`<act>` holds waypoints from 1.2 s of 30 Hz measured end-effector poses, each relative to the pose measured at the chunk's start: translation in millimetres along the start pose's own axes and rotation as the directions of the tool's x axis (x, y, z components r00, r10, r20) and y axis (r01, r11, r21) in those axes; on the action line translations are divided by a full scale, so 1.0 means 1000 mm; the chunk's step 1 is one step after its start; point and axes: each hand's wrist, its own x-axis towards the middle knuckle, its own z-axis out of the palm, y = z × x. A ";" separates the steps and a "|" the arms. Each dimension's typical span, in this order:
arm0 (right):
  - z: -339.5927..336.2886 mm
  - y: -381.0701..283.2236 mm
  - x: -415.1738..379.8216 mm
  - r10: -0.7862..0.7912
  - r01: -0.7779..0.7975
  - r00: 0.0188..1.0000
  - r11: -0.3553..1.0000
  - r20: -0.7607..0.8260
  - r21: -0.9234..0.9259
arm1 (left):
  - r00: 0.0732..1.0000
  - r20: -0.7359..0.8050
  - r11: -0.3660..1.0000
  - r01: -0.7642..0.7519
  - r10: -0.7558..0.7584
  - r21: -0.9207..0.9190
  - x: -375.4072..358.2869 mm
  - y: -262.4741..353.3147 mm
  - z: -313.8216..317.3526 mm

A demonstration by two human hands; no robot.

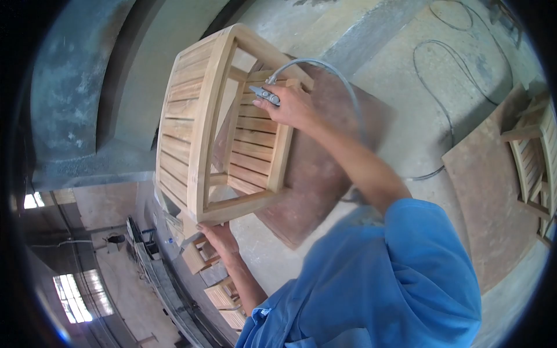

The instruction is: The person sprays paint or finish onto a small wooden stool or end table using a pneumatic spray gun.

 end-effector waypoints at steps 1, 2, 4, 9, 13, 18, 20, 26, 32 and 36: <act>0.009 -0.002 0.000 0.016 -0.015 0.999 0.999 0.035 -0.037 | 1.000 -0.017 1.000 -0.002 0.002 0.005 0.000 0.001 0.000; 0.017 -0.004 0.000 0.033 -0.028 0.997 0.997 0.067 -0.076 | 1.000 -0.012 1.000 -0.002 0.002 -0.010 0.000 0.001 -0.001; 0.033 -0.006 -0.007 0.036 -0.027 0.994 0.997 0.104 -0.078 | 1.000 -0.007 0.999 0.003 -0.003 -0.032 0.001 -0.003 -0.007; 0.065 -0.006 -0.036 0.031 -0.016 0.970 0.998 0.243 -0.064 | 1.000 0.000 0.999 -0.014 0.014 -0.044 0.000 -0.003 -0.003; 0.084 -0.016 -0.055 -0.032 0.005 0.917 0.998 0.398 0.070 | 1.000 -0.018 1.000 -0.001 0.001 -0.025 -0.002 0.001 0.004; 0.096 -0.032 -0.070 -0.059 0.013 0.808 0.997 0.587 0.082 | 0.999 -0.047 1.000 0.018 -0.018 0.003 -0.001 -0.001 0.003; 0.101 -0.032 -0.069 -0.076 0.012 0.763 0.995 0.641 0.104 | 0.998 -0.063 1.000 0.029 -0.029 0.007 -0.003 -0.002 0.005; 0.066 -0.005 -0.039 -0.175 0.013 0.814 0.959 0.554 0.284 | 0.991 -0.131 1.000 0.012 -0.014 -0.016 -0.011 -0.007 0.002; -0.088 0.059 0.078 -0.202 0.168 0.951 0.973 0.232 0.160 | 0.952 -0.299 0.997 0.050 -0.063 -0.051 -0.019 0.014 0.007; -0.224 0.026 0.181 -0.185 0.203 0.971 0.973 -0.153 0.111 | 0.845 -0.484 0.965 0.263 -0.228 0.005 0.000 0.063 0.041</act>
